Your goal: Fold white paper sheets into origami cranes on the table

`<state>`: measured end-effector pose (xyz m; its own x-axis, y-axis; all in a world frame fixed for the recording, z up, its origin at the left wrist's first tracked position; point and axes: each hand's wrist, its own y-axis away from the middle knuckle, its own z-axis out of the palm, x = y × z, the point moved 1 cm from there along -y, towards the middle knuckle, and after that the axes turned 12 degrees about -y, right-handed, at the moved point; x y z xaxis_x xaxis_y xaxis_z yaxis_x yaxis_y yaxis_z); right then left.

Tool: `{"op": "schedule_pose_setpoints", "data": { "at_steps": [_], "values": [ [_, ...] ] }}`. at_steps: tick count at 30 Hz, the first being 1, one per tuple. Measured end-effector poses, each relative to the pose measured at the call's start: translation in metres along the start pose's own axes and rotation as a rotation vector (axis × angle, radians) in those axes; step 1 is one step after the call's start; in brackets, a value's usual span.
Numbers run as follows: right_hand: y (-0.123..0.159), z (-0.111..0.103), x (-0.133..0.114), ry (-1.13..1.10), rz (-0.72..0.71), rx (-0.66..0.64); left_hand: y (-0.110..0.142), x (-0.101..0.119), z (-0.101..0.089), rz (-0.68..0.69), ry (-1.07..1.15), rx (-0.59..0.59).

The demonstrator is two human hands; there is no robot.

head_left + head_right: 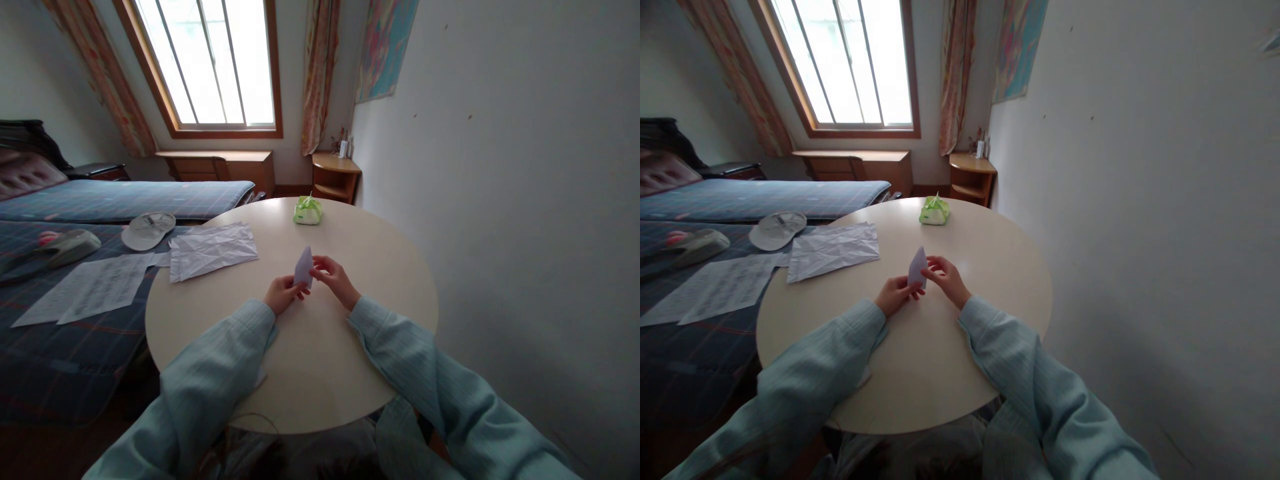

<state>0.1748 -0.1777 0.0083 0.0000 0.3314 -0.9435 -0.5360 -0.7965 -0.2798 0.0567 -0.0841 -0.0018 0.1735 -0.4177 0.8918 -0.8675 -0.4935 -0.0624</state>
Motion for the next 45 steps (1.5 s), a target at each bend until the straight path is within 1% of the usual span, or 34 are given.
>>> {"op": "schedule_pose_setpoints", "data": {
  "at_steps": [3, 5, 7, 13, 16, 20, 22, 24, 26, 30, 32, 38, 42, 45],
  "values": [
    [0.000, 0.002, 0.009, 0.024, 0.122, -0.066, -0.004, -0.006, -0.002, -0.007, 0.130, 0.020],
    [0.001, 0.003, 0.012, 0.048, 0.158, -0.093, -0.005, -0.008, -0.003, -0.005, 0.162, 0.021],
    [0.001, 0.002, 0.013, 0.063, 0.150, -0.096, -0.005, -0.008, -0.002, -0.002, 0.164, 0.015],
    [-0.001, -0.002, 0.011, 0.080, 0.096, -0.044, -0.003, -0.003, 0.000, 0.019, 0.141, 0.009],
    [-0.001, -0.002, 0.008, 0.095, 0.094, -0.028, -0.004, -0.005, 0.000, -0.005, 0.143, 0.031],
    [-0.001, -0.003, 0.003, 0.100, 0.063, 0.058, -0.007, -0.011, -0.001, -0.044, 0.159, 0.079],
    [-0.002, -0.004, 0.003, 0.117, 0.075, 0.071, -0.008, -0.012, -0.002, -0.054, 0.181, 0.112],
    [-0.001, -0.004, 0.004, 0.146, 0.109, 0.036, -0.009, -0.012, -0.003, -0.054, 0.199, 0.140],
    [0.001, -0.003, 0.006, 0.177, 0.138, -0.030, -0.009, -0.011, -0.003, -0.049, 0.205, 0.158],
    [0.004, 0.001, 0.008, 0.188, 0.148, -0.146, -0.007, -0.008, -0.004, -0.045, 0.175, 0.149],
    [0.004, 0.001, 0.009, 0.179, 0.138, -0.163, -0.006, -0.007, -0.004, -0.033, 0.154, 0.127],
    [0.004, 0.001, 0.007, 0.150, 0.116, -0.160, -0.004, -0.005, -0.003, -0.017, 0.084, 0.092],
    [0.004, 0.002, 0.004, 0.144, 0.111, -0.169, -0.002, -0.002, -0.003, -0.033, -0.027, 0.080],
    [0.005, 0.003, 0.005, 0.140, 0.116, -0.207, -0.001, 0.000, -0.003, -0.025, -0.115, 0.076]
  ]
}}
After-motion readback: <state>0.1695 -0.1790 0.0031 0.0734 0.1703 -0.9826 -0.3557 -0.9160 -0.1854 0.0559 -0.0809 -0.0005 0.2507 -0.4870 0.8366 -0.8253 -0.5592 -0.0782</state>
